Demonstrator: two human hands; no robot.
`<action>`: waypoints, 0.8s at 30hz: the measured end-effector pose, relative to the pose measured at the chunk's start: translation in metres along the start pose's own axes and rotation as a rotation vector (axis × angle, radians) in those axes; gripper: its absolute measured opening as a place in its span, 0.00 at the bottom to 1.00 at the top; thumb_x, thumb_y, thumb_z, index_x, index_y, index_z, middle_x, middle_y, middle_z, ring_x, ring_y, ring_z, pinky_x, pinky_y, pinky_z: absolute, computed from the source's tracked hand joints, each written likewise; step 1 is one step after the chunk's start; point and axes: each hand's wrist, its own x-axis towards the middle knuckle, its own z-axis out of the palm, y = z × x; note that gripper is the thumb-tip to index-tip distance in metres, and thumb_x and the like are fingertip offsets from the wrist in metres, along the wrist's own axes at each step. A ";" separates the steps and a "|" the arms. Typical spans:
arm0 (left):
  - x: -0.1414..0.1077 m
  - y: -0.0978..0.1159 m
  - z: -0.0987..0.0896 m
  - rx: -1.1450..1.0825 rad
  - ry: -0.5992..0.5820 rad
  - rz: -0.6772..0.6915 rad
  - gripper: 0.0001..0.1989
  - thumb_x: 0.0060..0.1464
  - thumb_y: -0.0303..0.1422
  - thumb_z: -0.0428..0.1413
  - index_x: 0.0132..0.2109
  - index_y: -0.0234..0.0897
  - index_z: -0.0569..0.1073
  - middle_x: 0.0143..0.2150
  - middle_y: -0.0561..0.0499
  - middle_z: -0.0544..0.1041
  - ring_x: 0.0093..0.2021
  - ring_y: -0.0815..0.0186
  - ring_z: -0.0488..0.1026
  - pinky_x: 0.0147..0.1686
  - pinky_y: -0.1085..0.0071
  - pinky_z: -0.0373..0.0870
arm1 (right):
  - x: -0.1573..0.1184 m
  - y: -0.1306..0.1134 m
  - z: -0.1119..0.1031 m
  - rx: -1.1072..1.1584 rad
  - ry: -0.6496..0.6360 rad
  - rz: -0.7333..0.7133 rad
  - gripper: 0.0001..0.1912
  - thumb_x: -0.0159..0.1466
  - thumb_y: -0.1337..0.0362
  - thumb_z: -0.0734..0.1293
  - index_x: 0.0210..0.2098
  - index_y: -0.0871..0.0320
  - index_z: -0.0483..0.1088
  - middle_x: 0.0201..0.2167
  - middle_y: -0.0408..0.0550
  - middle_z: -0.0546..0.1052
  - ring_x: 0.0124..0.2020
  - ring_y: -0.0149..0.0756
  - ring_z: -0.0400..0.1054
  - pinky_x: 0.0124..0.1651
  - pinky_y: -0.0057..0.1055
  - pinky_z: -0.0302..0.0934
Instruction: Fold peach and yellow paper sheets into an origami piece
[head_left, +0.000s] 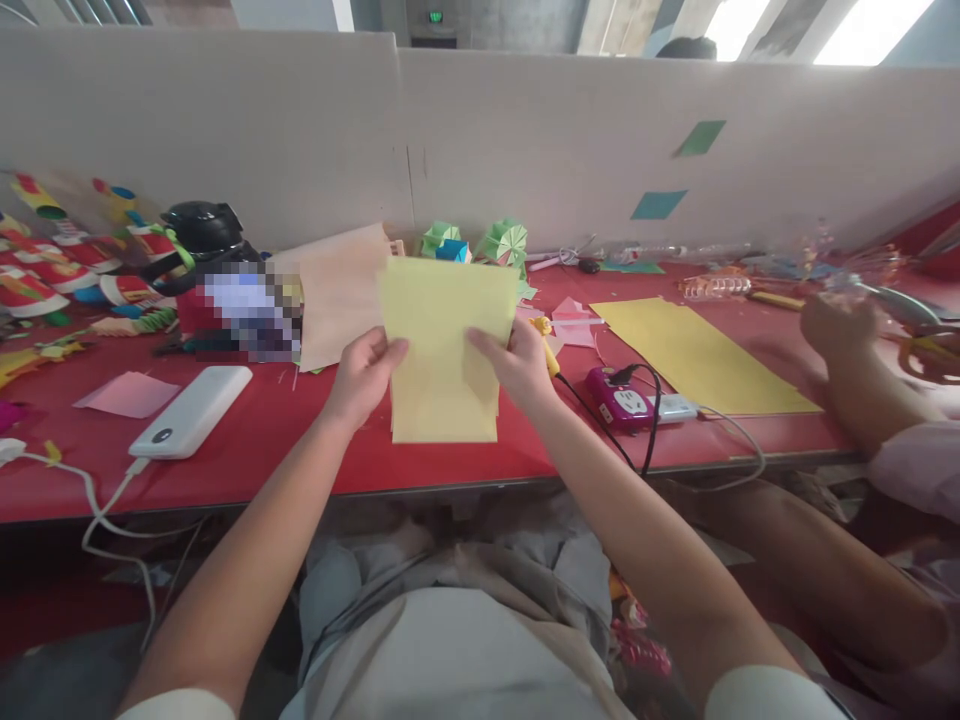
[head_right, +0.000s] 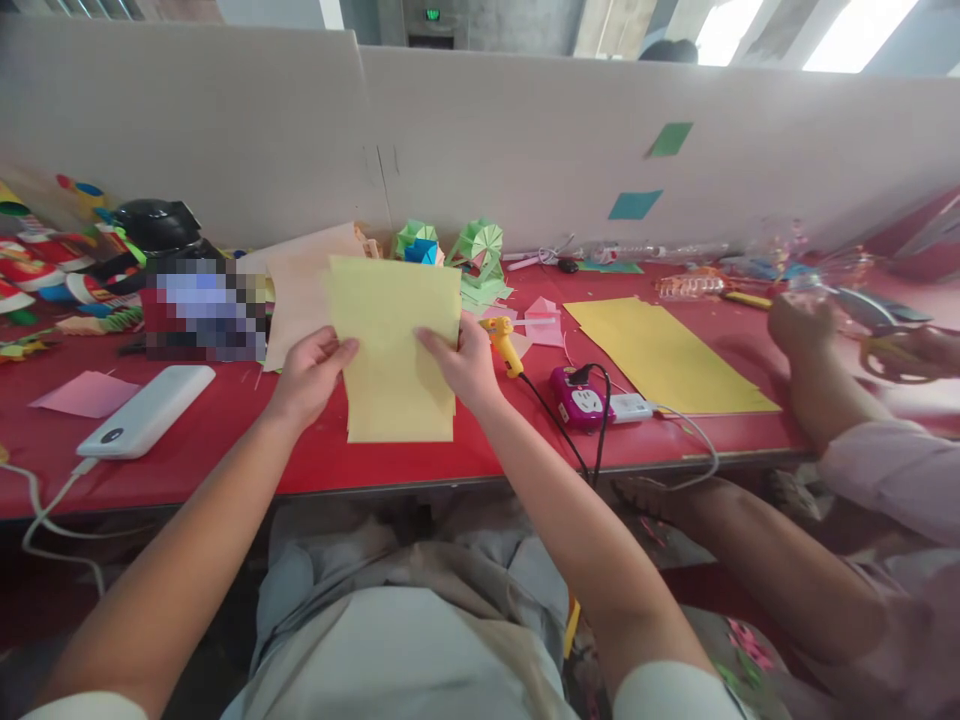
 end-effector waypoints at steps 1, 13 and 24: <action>0.004 0.006 0.003 0.013 0.044 0.066 0.16 0.53 0.45 0.61 0.41 0.37 0.73 0.41 0.46 0.78 0.45 0.58 0.75 0.45 0.64 0.72 | 0.004 -0.008 0.002 0.022 -0.008 -0.029 0.19 0.56 0.51 0.72 0.43 0.55 0.72 0.43 0.50 0.78 0.47 0.45 0.73 0.48 0.42 0.69; 0.005 0.005 0.020 0.065 0.187 0.130 0.20 0.55 0.51 0.57 0.42 0.39 0.71 0.40 0.47 0.75 0.49 0.57 0.72 0.47 0.65 0.70 | -0.002 0.005 0.004 0.063 -0.009 0.039 0.18 0.58 0.50 0.70 0.44 0.51 0.70 0.48 0.49 0.77 0.54 0.44 0.69 0.54 0.40 0.65; 0.009 0.000 0.027 0.155 0.191 0.107 0.19 0.59 0.52 0.52 0.42 0.41 0.69 0.40 0.47 0.74 0.49 0.56 0.70 0.48 0.63 0.68 | 0.001 0.017 0.007 -0.101 0.035 -0.007 0.14 0.63 0.54 0.63 0.46 0.52 0.68 0.46 0.50 0.75 0.52 0.43 0.67 0.54 0.39 0.63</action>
